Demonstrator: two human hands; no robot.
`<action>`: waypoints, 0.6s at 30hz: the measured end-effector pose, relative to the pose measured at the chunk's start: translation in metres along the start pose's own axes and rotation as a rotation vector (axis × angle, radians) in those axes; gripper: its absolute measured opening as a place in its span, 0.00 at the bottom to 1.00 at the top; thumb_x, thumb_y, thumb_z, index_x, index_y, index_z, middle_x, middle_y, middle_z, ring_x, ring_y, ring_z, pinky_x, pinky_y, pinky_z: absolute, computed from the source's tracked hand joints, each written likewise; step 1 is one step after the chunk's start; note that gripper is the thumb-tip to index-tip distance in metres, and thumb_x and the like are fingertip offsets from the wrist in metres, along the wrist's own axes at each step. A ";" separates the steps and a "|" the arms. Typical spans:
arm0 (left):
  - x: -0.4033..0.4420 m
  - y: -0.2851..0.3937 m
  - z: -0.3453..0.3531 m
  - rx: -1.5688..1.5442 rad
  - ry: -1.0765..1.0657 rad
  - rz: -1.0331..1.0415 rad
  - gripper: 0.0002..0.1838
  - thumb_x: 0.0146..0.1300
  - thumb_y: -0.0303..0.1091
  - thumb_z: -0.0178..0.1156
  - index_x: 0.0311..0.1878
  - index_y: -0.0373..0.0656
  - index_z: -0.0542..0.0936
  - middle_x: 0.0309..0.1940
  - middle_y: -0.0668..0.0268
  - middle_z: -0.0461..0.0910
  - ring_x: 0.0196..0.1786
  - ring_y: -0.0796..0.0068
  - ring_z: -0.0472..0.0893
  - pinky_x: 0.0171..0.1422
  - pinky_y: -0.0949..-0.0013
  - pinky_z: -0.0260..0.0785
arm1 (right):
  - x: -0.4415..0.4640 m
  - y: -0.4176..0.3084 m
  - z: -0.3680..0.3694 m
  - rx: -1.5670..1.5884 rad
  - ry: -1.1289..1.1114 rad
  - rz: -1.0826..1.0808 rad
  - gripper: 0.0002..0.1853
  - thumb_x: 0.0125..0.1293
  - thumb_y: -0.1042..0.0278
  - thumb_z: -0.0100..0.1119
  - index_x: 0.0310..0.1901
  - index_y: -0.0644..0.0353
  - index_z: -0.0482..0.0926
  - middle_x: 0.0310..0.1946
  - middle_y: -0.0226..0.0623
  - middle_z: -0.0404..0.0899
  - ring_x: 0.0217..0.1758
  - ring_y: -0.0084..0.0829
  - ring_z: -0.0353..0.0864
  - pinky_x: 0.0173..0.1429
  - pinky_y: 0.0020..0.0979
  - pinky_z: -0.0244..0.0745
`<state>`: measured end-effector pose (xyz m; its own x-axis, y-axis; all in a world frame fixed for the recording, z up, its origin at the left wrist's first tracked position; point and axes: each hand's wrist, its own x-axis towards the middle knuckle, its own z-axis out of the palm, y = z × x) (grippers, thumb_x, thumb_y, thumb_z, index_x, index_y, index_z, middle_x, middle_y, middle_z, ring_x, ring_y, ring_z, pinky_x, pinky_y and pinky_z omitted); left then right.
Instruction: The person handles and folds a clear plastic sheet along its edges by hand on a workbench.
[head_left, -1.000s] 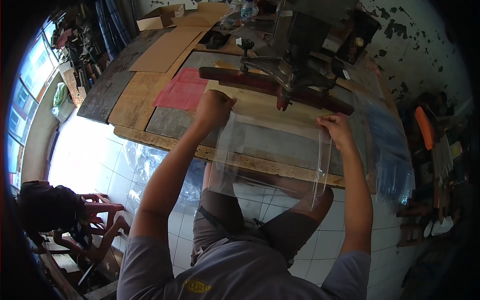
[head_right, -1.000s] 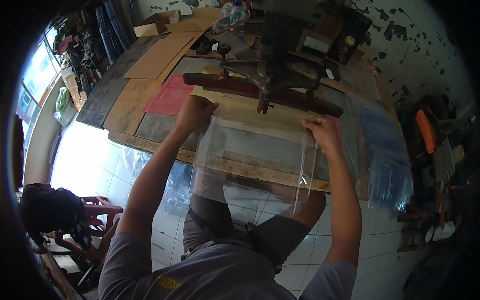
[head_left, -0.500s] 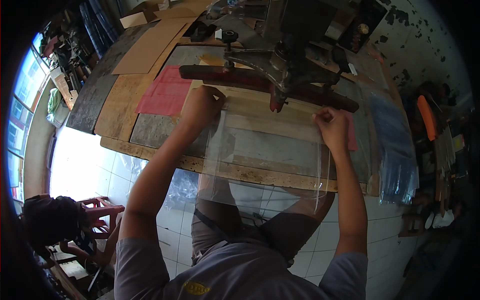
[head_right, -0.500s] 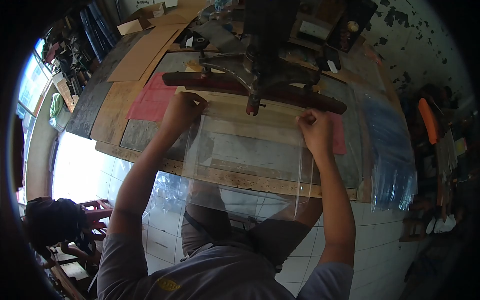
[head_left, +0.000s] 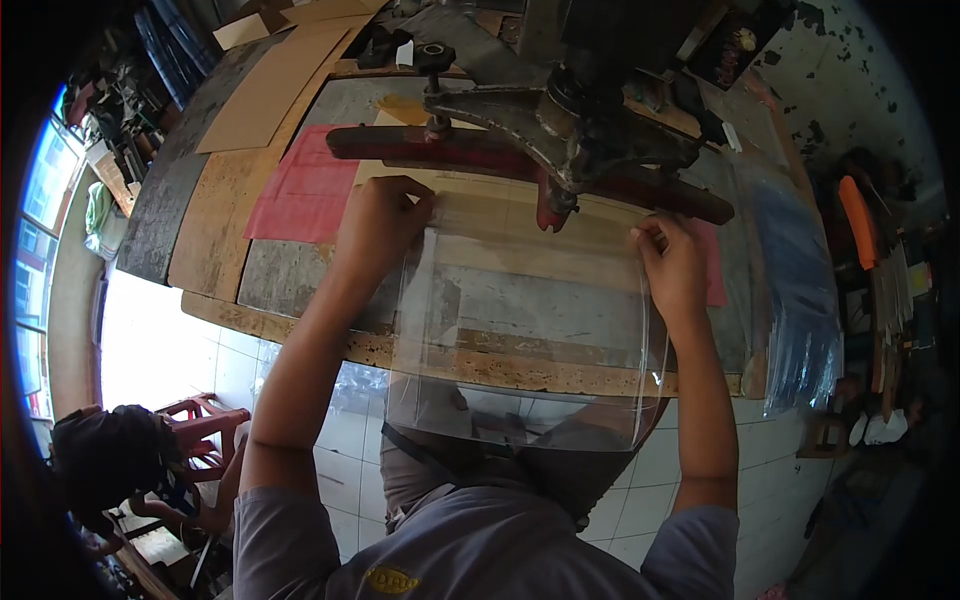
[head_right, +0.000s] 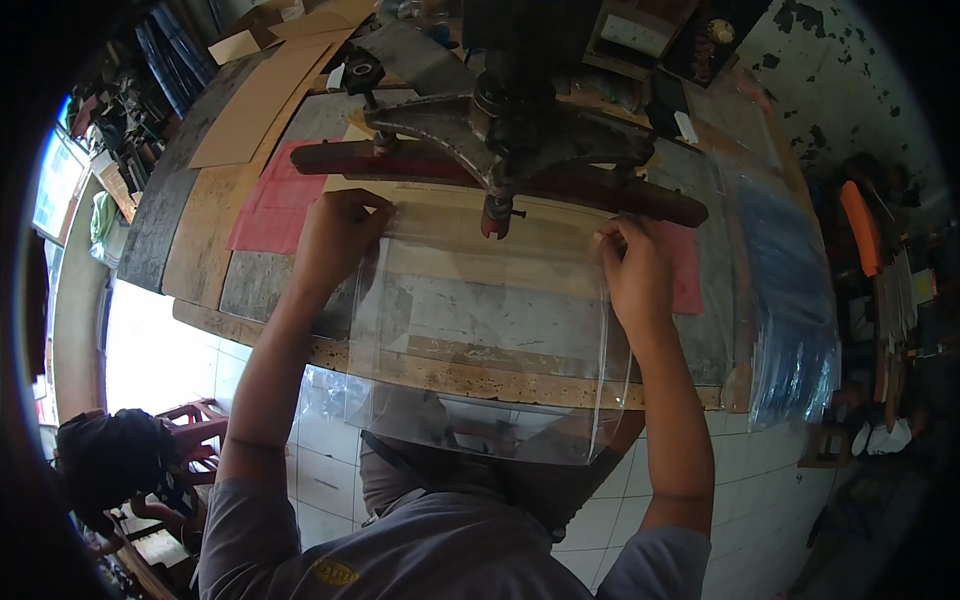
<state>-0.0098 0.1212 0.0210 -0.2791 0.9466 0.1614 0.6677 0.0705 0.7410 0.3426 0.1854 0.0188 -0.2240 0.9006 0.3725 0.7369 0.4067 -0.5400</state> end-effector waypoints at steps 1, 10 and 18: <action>0.001 -0.005 0.001 -0.005 0.007 0.025 0.12 0.65 0.34 0.68 0.44 0.34 0.89 0.23 0.57 0.86 0.24 0.73 0.84 0.32 0.67 0.74 | 0.000 -0.001 0.000 0.002 -0.003 0.008 0.03 0.65 0.78 0.67 0.39 0.67 0.83 0.37 0.45 0.82 0.37 0.41 0.86 0.42 0.41 0.78; -0.002 0.005 -0.002 -0.005 -0.027 -0.021 0.12 0.66 0.33 0.69 0.44 0.32 0.88 0.26 0.57 0.87 0.28 0.76 0.85 0.34 0.69 0.75 | -0.001 0.003 -0.002 -0.107 -0.030 -0.171 0.05 0.69 0.76 0.66 0.40 0.69 0.84 0.40 0.46 0.82 0.40 0.49 0.85 0.45 0.44 0.78; -0.001 0.004 -0.002 -0.019 -0.037 -0.051 0.12 0.67 0.32 0.68 0.46 0.32 0.88 0.30 0.56 0.89 0.31 0.75 0.87 0.37 0.69 0.77 | -0.004 0.000 -0.024 -0.135 -0.177 -0.096 0.08 0.72 0.73 0.63 0.48 0.66 0.87 0.41 0.46 0.82 0.43 0.47 0.85 0.49 0.41 0.77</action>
<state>-0.0086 0.1202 0.0253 -0.2867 0.9529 0.0988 0.6400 0.1138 0.7599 0.3588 0.1778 0.0355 -0.3972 0.8763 0.2727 0.7825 0.4786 -0.3983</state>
